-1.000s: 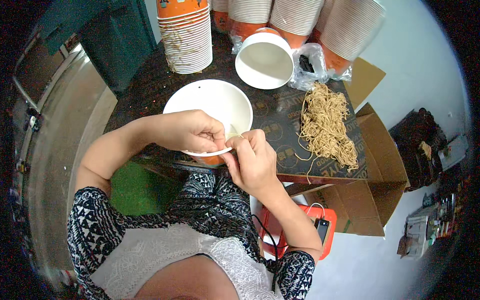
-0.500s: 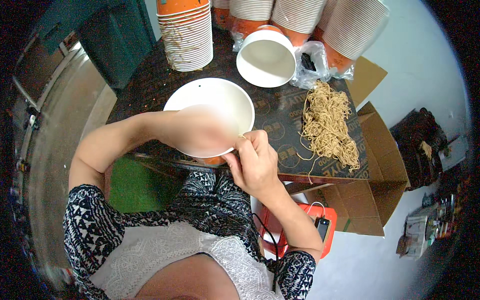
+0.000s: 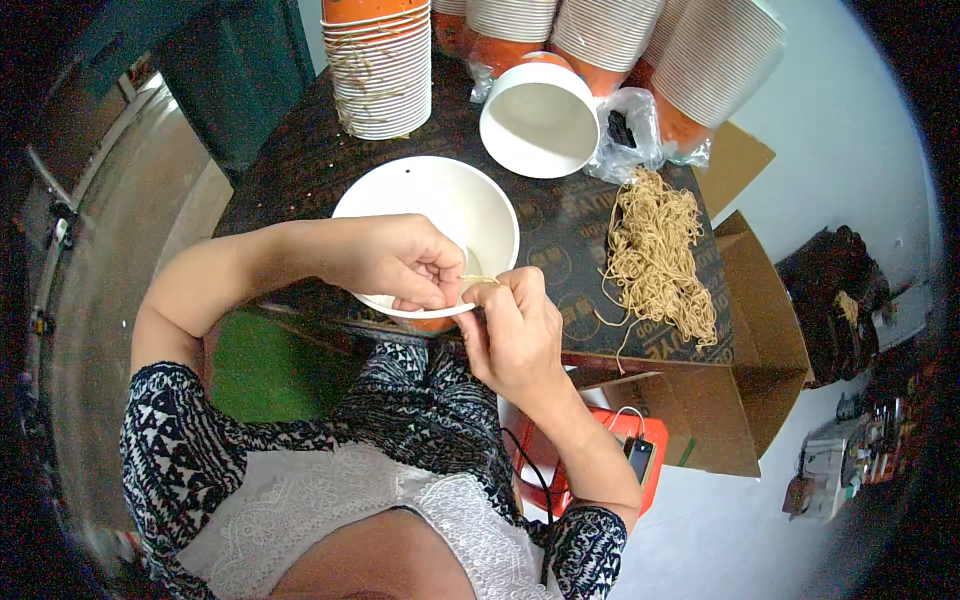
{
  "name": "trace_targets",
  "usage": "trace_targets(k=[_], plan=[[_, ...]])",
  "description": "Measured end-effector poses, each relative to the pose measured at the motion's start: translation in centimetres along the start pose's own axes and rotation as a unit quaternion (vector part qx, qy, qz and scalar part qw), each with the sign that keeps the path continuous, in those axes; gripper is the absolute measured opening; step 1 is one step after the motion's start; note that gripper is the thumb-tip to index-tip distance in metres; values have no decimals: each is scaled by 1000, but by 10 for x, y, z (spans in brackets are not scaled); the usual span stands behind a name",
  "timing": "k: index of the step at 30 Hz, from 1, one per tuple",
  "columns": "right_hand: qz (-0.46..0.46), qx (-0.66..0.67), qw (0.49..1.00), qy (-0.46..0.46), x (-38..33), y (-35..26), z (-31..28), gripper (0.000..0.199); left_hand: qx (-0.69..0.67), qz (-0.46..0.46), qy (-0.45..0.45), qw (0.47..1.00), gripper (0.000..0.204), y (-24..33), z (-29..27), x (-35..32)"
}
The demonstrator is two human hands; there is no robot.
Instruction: Secure rubber bands around the rims of paper bowls for packaging and organization.
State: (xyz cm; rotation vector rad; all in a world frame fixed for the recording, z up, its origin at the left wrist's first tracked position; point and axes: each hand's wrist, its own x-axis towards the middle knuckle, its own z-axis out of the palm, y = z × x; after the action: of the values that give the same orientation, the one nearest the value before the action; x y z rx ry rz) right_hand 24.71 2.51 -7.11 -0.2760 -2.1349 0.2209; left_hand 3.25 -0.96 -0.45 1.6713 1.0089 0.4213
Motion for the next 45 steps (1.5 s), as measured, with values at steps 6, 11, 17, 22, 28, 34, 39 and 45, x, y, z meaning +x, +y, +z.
trace_targets(k=[6,11,17,22,28,34,39,45], plan=[[-3,13,1000,2,1,1,2,25,-28,3,-16,999,7,-4,-2,1],[-1,13,1000,8,3,0,3,25,3,1,8,1000,12,4,0,-3],[19,0,1000,21,9,-6,-5,29,226,149,478,835,3,28,-34,-48],[74,64,994,49,-8,-6,-18,29,222,13,617,755,10,-48,-71,-101],[273,300,912,69,-30,-12,-17,22,243,-183,539,785,15,-128,-76,-103],[341,407,847,22,-32,-14,-14,26,286,-172,568,753,28,-124,-72,-99],[336,436,835,11,-34,-18,-11,15,370,65,662,648,7,-60,-23,-80],[295,491,819,-5,-36,-32,-23,16,492,211,429,728,35,20,62,-51]])
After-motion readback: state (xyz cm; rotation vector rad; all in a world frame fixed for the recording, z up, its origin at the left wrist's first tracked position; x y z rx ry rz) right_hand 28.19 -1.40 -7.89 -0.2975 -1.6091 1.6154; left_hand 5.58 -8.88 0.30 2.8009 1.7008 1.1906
